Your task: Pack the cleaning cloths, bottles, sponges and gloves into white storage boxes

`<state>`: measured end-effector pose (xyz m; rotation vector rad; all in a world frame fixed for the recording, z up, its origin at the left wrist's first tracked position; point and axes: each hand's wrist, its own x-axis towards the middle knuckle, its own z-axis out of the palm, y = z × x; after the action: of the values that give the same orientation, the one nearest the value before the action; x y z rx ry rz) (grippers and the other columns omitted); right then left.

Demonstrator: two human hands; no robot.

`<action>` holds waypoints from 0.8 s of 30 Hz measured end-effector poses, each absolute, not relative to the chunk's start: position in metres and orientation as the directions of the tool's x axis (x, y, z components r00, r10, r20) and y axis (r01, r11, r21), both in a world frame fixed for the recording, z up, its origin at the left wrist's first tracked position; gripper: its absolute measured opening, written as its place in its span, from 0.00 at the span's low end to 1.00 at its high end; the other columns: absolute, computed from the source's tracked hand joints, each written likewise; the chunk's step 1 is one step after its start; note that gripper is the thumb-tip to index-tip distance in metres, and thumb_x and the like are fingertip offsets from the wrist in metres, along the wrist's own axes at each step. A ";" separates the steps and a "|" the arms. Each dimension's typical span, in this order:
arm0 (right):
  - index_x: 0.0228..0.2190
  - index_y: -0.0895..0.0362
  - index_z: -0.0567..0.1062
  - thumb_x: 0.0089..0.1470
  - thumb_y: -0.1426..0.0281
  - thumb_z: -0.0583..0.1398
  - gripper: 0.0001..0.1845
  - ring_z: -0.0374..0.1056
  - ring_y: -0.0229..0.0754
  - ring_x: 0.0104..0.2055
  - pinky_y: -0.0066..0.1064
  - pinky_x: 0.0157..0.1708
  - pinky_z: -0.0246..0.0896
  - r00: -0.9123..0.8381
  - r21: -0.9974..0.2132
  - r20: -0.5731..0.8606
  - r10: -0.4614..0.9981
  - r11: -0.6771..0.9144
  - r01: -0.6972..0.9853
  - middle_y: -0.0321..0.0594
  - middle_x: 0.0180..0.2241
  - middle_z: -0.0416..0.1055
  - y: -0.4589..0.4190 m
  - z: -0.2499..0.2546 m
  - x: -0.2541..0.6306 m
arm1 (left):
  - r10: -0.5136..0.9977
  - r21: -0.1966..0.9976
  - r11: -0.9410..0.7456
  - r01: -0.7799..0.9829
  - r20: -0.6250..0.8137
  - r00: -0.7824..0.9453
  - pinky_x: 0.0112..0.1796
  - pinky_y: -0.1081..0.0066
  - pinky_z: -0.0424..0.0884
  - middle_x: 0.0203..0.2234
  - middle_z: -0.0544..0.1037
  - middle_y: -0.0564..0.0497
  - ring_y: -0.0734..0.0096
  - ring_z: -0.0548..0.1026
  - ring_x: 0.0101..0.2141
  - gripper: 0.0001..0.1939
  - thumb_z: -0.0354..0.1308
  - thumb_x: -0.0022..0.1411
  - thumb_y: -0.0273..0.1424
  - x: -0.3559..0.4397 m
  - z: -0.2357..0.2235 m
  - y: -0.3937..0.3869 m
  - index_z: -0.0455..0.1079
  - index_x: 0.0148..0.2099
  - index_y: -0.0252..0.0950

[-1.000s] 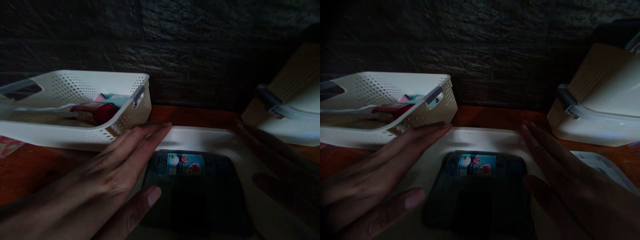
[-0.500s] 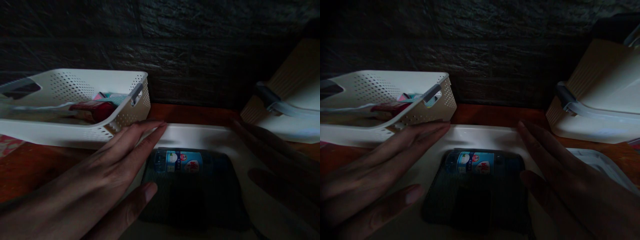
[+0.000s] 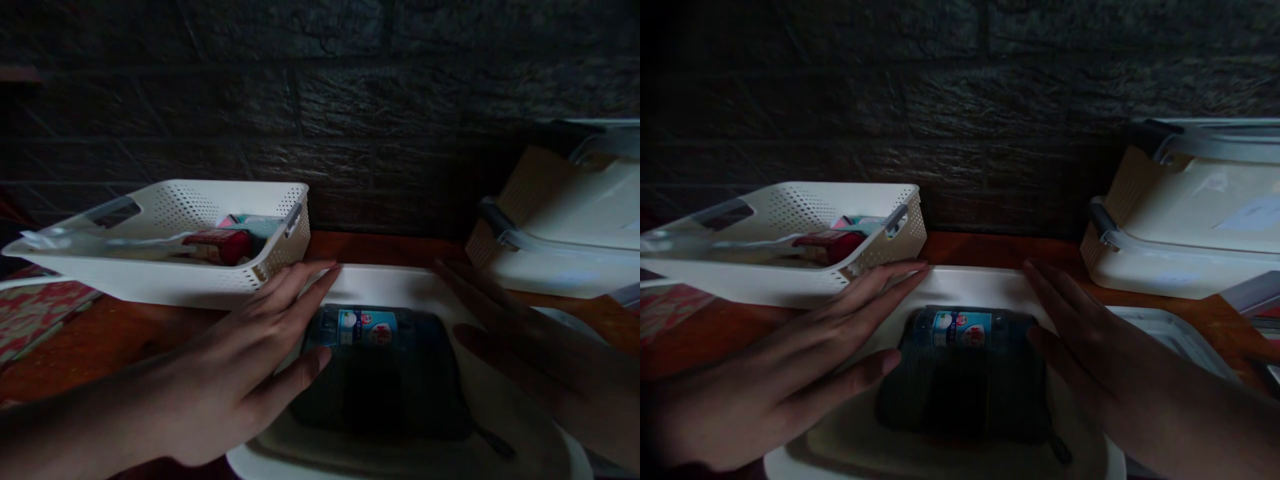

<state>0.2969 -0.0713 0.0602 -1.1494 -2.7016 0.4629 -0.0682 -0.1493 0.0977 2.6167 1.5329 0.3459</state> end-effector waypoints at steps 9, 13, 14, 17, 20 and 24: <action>0.72 0.49 0.36 0.69 0.50 0.42 0.38 0.34 0.53 0.74 0.52 0.70 0.41 -0.609 -0.304 -0.044 0.792 0.570 0.763 0.34 0.73 0.33 -0.068 0.081 0.272 | 0.871 0.179 -0.490 0.853 0.061 0.487 0.68 0.49 0.49 0.73 0.46 0.40 0.51 0.44 0.71 0.36 0.44 0.74 0.40 -0.061 0.109 -0.143 0.37 0.76 0.35; 0.72 0.58 0.41 0.69 0.49 0.41 0.41 0.36 0.54 0.74 0.52 0.70 0.39 -0.639 -0.298 -0.029 0.769 0.604 0.739 0.45 0.73 0.38 -0.068 0.089 0.266 | 0.853 0.179 -0.520 0.835 0.058 0.519 0.68 0.52 0.48 0.73 0.45 0.39 0.53 0.43 0.72 0.36 0.44 0.74 0.41 -0.064 0.108 -0.142 0.37 0.75 0.33; 0.72 0.59 0.41 0.69 0.49 0.41 0.41 0.37 0.54 0.74 0.52 0.70 0.39 -0.655 -0.292 -0.019 0.755 0.622 0.726 0.46 0.73 0.39 -0.068 0.090 0.265 | 0.848 0.179 -0.528 0.830 0.059 0.526 0.68 0.53 0.48 0.73 0.46 0.38 0.53 0.43 0.72 0.36 0.44 0.74 0.41 -0.064 0.108 -0.142 0.37 0.75 0.33; 0.72 0.62 0.42 0.69 0.48 0.42 0.42 0.39 0.53 0.74 0.49 0.71 0.41 -0.690 -0.252 0.008 0.724 0.669 0.699 0.50 0.73 0.41 -0.068 0.093 0.265 | 0.838 0.181 -0.546 0.818 0.085 0.540 0.68 0.57 0.48 0.72 0.50 0.36 0.54 0.47 0.71 0.35 0.46 0.73 0.40 -0.063 0.112 -0.142 0.42 0.74 0.31; 0.70 0.66 0.48 0.68 0.47 0.41 0.44 0.43 0.53 0.73 0.46 0.70 0.45 -0.712 -0.174 0.036 0.701 0.706 0.687 0.54 0.71 0.45 -0.066 0.095 0.266 | 0.815 0.177 -0.579 0.796 0.137 0.562 0.66 0.59 0.55 0.68 0.58 0.37 0.54 0.56 0.68 0.34 0.48 0.72 0.39 -0.061 0.117 -0.143 0.47 0.73 0.31; 0.67 0.65 0.61 0.66 0.44 0.45 0.44 0.53 0.60 0.70 0.55 0.67 0.49 -0.735 -0.025 0.127 0.666 0.743 0.668 0.58 0.68 0.56 -0.056 0.098 0.261 | 0.785 0.104 -0.604 0.791 0.248 0.567 0.61 0.58 0.63 0.58 0.70 0.38 0.53 0.69 0.59 0.28 0.51 0.70 0.37 -0.058 0.125 -0.147 0.58 0.68 0.32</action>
<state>0.2607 -0.0564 0.0981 -1.0812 -2.8128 -0.0342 -0.0583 -0.1475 0.1246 2.7978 1.4069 0.4283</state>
